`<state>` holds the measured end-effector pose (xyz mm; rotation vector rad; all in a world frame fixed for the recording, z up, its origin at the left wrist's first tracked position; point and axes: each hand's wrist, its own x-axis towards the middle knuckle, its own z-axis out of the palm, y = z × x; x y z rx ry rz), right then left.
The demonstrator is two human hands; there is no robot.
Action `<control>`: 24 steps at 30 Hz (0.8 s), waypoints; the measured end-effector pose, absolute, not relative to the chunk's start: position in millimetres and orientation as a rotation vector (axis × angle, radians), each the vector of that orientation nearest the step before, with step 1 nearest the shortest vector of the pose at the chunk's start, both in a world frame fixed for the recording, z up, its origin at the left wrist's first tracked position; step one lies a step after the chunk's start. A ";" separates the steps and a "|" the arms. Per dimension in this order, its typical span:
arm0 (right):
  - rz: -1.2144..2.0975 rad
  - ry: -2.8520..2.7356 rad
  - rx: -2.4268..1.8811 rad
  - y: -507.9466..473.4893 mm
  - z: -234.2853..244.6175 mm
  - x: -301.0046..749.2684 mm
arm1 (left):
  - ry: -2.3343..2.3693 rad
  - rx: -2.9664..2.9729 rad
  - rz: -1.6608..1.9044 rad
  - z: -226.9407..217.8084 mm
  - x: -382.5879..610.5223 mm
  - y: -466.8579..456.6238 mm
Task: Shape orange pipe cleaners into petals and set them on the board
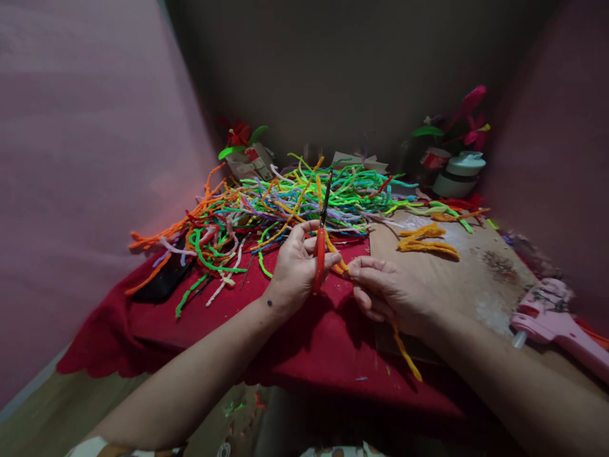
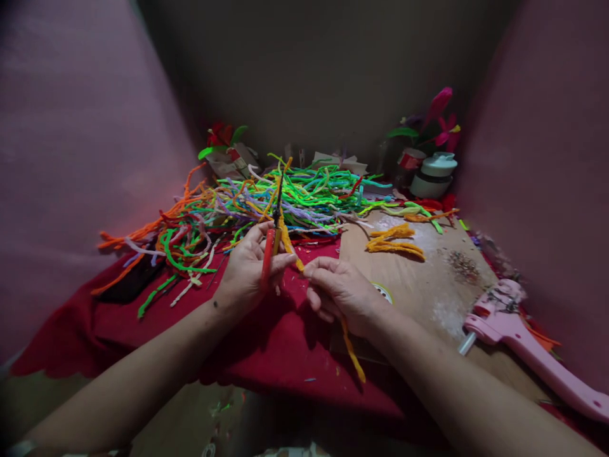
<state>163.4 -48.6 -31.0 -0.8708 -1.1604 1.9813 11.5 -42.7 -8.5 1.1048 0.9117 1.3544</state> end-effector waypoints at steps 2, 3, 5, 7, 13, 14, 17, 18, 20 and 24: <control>1.953 -1.155 -0.888 -47.7 -31.4 163.2 | 0.954 1.141 1.342 -10.1 7.7 -41.0; 1.924 -1.149 -0.891 -47.1 -31.2 163.4 | 0.998 1.191 1.337 -11.0 4.5 -40.5; 1.839 -1.114 -0.896 -45.8 -29.5 164.4 | 1.138 1.396 1.318 -13.8 -3.6 -40.4; 1.747 -1.059 -0.927 -44.3 -26.6 166.0 | 1.325 1.765 1.231 -17.8 -11.9 -41.2; 1.538 -0.953 -0.987 -40.5 -21.3 171.2 | 1.599 2.851 0.592 -31.3 -17.4 -42.3; 1.517 -0.952 -0.998 -40.1 -21.5 171.7 | 1.617 2.935 0.527 -32.5 -16.4 -42.0; 1.480 -0.947 -1.021 -39.2 -22.8 172.5 | 1.690 3.060 0.366 -33.8 -14.4 -41.4; 1.476 -0.947 -1.016 -39.0 -23.2 172.6 | 1.715 3.072 0.322 -33.8 -14.3 -41.4; 1.473 -0.956 -1.011 -38.8 -23.7 172.5 | 1.763 3.066 0.242 -33.7 -14.3 -41.8; 1.479 -0.950 -1.012 -38.8 -22.7 171.6 | 1.801 3.004 0.188 -33.8 -12.8 -43.2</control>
